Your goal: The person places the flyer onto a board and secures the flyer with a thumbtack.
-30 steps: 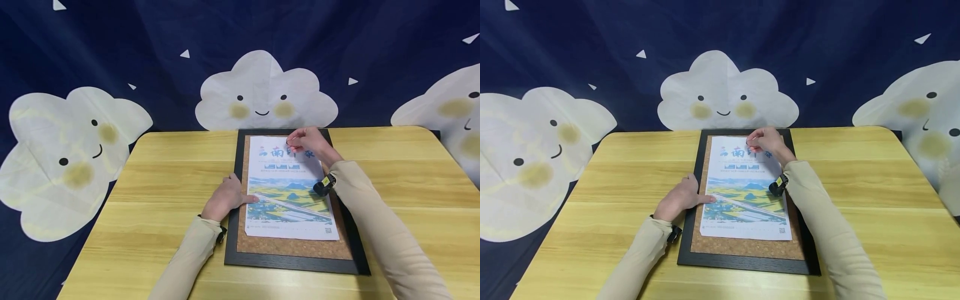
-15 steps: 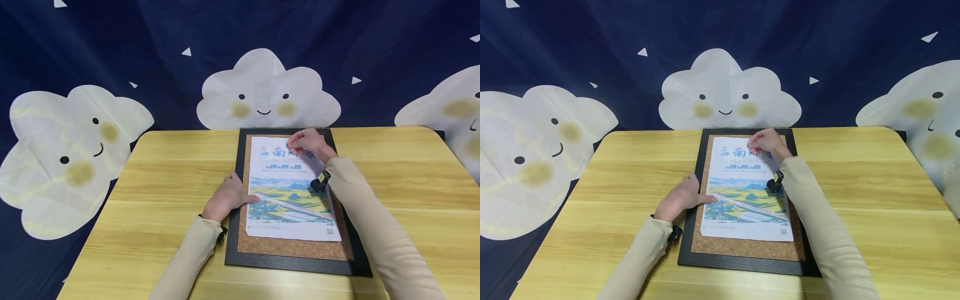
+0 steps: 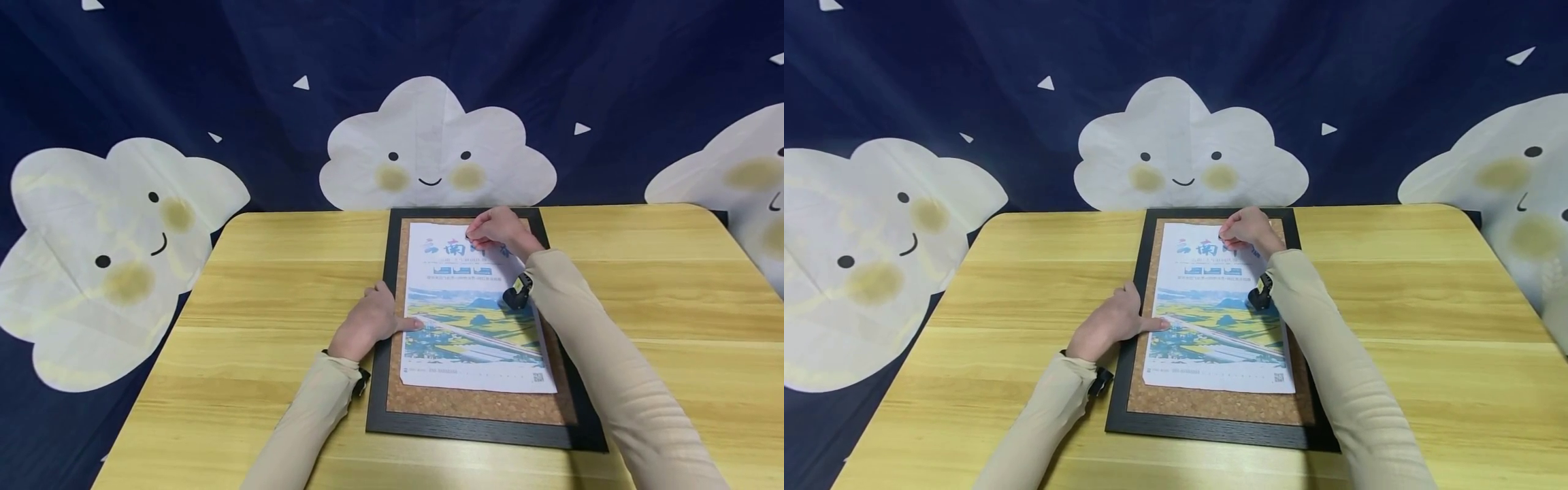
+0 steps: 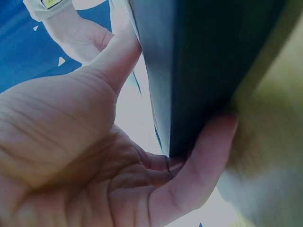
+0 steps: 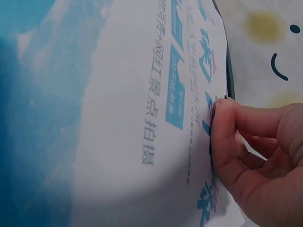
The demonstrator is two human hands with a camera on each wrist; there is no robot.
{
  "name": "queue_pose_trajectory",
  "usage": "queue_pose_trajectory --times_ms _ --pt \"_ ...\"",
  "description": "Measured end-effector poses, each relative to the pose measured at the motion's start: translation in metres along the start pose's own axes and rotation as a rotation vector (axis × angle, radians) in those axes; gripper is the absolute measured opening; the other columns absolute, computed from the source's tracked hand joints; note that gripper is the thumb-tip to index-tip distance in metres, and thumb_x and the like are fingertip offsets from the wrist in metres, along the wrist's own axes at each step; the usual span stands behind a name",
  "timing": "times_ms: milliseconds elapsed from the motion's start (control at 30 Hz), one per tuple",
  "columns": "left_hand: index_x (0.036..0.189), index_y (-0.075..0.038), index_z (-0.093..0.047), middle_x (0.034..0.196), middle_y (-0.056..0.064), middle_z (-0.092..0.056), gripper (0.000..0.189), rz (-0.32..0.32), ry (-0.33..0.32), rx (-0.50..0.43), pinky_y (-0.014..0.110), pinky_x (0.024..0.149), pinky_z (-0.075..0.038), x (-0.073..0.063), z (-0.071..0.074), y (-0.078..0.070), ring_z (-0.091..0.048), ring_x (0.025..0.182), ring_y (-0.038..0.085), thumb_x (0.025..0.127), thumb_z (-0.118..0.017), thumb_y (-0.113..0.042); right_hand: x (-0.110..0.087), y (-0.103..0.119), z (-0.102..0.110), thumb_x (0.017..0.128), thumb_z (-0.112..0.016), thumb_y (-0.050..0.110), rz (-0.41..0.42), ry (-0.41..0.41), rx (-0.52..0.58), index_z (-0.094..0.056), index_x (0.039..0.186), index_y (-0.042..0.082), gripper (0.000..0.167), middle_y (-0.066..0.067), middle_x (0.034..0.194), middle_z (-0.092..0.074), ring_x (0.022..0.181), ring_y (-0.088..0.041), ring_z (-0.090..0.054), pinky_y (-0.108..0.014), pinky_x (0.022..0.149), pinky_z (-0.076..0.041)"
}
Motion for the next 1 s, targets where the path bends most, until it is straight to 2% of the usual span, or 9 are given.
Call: queue_pose_trajectory --times_ms 567,733,1000 --pt "0.143 0.013 -0.036 0.112 0.025 -0.051 0.096 -0.031 -0.013 -0.023 0.038 0.067 -0.047 -0.0008 0.0022 -0.0012 -0.055 0.077 0.029 0.088 -0.081 -0.051 0.0014 0.0014 0.0003 0.099 -0.069 0.008 -0.024 -0.040 -0.103 -0.069 0.108 -0.005 0.016 -0.009 0.086 -0.069 0.066 -0.011 -0.064 -0.019 0.062 -0.052" --pt "0.145 0.013 -0.034 0.117 0.027 -0.051 0.098 -0.030 -0.012 -0.027 0.039 0.069 -0.048 -0.0009 0.0016 -0.0005 -0.055 0.078 0.029 0.088 -0.081 -0.051 -0.0013 0.0029 -0.0007 0.098 -0.070 0.007 -0.037 -0.043 -0.112 -0.070 0.105 -0.006 0.015 -0.009 0.081 -0.070 0.063 -0.012 -0.065 -0.021 0.061 -0.053" --pt "0.147 0.013 -0.033 0.123 0.029 -0.051 0.099 -0.027 -0.012 -0.037 0.039 0.071 -0.049 -0.0019 0.0021 -0.0004 -0.056 0.080 0.030 0.088 -0.081 -0.050 -0.0009 0.0051 0.0009 0.097 -0.071 0.006 -0.013 -0.080 -0.174 -0.069 0.100 -0.006 0.012 -0.007 0.071 -0.067 0.057 -0.011 -0.062 -0.020 0.056 -0.049"
Point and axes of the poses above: each hand's wrist, its own x-axis towards the middle knuckle, its own z-axis out of the back of the hand, y = z × x, the point moved 10 cm from there along x, towards the middle knuckle
